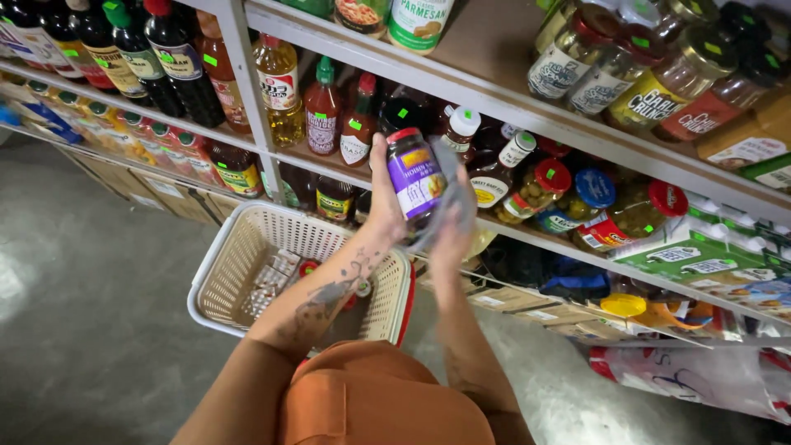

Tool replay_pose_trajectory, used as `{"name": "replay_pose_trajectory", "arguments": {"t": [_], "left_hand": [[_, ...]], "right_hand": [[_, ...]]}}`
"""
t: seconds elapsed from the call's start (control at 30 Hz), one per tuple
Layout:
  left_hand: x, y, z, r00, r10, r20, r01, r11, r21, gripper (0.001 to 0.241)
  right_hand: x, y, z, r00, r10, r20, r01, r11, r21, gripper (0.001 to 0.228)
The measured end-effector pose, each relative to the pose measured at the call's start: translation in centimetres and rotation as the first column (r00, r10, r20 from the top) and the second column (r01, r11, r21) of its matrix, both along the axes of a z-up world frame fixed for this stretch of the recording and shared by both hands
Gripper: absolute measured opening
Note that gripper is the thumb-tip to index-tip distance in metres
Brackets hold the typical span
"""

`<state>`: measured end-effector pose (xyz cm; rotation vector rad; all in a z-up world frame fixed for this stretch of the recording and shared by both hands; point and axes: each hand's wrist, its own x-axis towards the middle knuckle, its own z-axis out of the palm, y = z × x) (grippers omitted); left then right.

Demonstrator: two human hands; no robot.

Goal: Wiping down glass jars of food products and organizing them on grocery store shelves.

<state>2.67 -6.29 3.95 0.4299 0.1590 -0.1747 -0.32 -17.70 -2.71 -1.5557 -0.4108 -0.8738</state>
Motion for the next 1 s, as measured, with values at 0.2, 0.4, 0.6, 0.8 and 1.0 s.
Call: {"name": "replay_pose_trajectory", "arguments": {"t": [0.2, 0.4, 0.6, 0.8, 1.0], "left_hand": [[1.5, -0.1, -4.2, 0.862, -0.086, 0.499, -0.033, 0.974, 0.225, 0.067], [0.6, -1.0, -6.4, 0.917, 0.000, 0.399, -0.202, 0.863, 0.463, 0.060], [1.4, 0.3, -3.5, 0.975, 0.053, 0.216, -0.164, 0.826, 0.539, 0.066], [1.3, -0.8, -5.3, 0.973, -0.039, 0.226, -0.133, 0.709, 0.693, 0.066], [1.5, -0.4, -3.9, 0.948, 0.054, 0.313, -0.203, 0.861, 0.466, 0.066]], "right_hand": [[-1.4, -0.1, 6.7, 0.980, -0.112, -0.164, 0.032, 0.904, -0.426, 0.052], [2.4, -1.5, 5.4, 0.964, -0.182, -0.196, 0.053, 0.849, -0.525, 0.052], [-0.8, -0.4, 1.7, 0.881, 0.042, -0.471, -0.055, 0.998, -0.015, 0.056], [1.2, -0.9, 4.9, 0.971, -0.222, 0.094, 0.232, 0.759, -0.608, 0.057], [0.1, -1.0, 1.8, 0.736, 0.318, -0.598, -0.114, 0.929, 0.353, 0.059]]}}
